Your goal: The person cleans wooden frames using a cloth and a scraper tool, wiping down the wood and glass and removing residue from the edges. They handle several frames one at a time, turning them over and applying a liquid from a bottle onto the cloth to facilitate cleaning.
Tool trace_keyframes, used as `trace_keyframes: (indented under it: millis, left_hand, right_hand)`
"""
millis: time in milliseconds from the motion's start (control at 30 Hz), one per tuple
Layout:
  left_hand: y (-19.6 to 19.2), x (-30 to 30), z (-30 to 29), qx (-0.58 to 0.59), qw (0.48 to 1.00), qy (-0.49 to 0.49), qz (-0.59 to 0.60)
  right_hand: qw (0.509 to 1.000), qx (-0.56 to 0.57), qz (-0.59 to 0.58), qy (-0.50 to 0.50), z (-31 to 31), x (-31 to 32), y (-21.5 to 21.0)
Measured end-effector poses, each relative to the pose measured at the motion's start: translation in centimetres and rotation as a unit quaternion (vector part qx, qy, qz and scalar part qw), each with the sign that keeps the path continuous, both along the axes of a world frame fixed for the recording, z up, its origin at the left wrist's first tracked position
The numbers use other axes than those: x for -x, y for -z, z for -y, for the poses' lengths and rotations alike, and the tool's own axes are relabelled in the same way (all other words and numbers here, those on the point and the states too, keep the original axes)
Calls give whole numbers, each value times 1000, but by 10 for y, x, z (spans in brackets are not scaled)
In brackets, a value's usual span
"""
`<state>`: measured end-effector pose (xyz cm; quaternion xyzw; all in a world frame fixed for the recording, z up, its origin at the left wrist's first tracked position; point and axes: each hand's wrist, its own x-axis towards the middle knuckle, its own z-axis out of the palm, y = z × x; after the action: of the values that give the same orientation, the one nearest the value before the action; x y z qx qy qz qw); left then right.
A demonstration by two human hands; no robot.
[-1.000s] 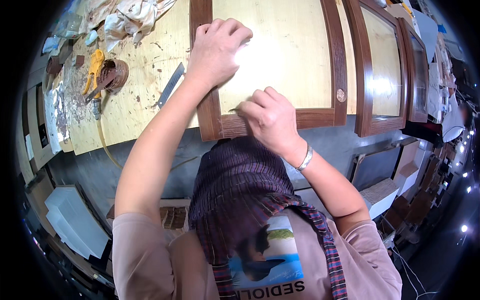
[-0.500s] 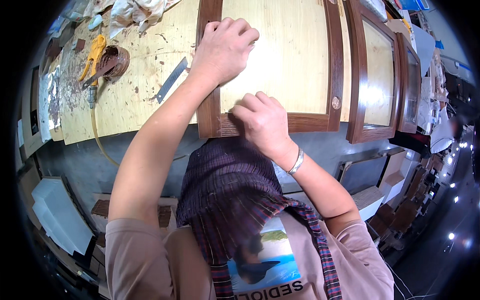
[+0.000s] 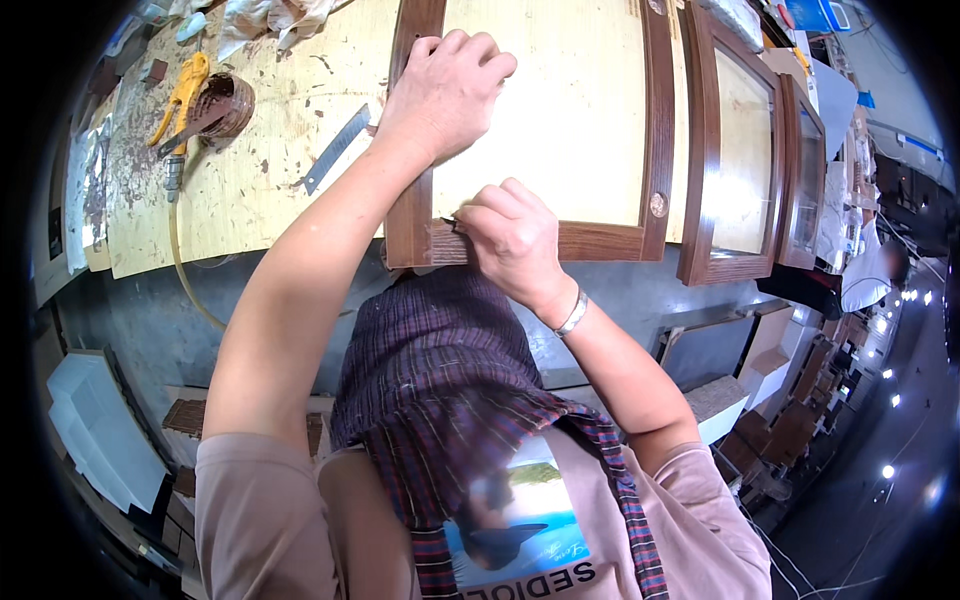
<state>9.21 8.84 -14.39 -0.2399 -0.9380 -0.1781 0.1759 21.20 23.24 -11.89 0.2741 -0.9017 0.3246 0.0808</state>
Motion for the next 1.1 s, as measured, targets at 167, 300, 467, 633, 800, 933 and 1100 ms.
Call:
trace_keyframes:
  millis: [167, 300, 467, 633, 800, 933, 1100]
  left_hand:
    - [-3, -1, 0, 20, 1000, -3, 23]
    - [-3, 0, -2, 23, 1000, -3, 20]
    - [-3, 0, -2, 18, 1000, -7, 22]
    - [-4, -1, -2, 31, 999, -10, 30]
    - [-6, -2, -5, 32, 999, -9, 29]
    - [-6, -1, -1, 22, 999, -7, 29]
    - [-4, -1, -3, 11, 1000, -2, 23]
  right_hand:
    - [999, -8, -12, -28, -1, 3, 0]
    - [999, -8, -8, -38, -2, 4, -1]
    - [999, -4, -12, -53, -1, 5, -3]
    - [997, -8, -16, -72, 0, 7, -3]
    - [997, -23, -7, -73, 0, 7, -1]
    - [995, -35, -11, -89, 3, 9, -4]
    - [997, -16, -4, -75, -5, 9, -3]
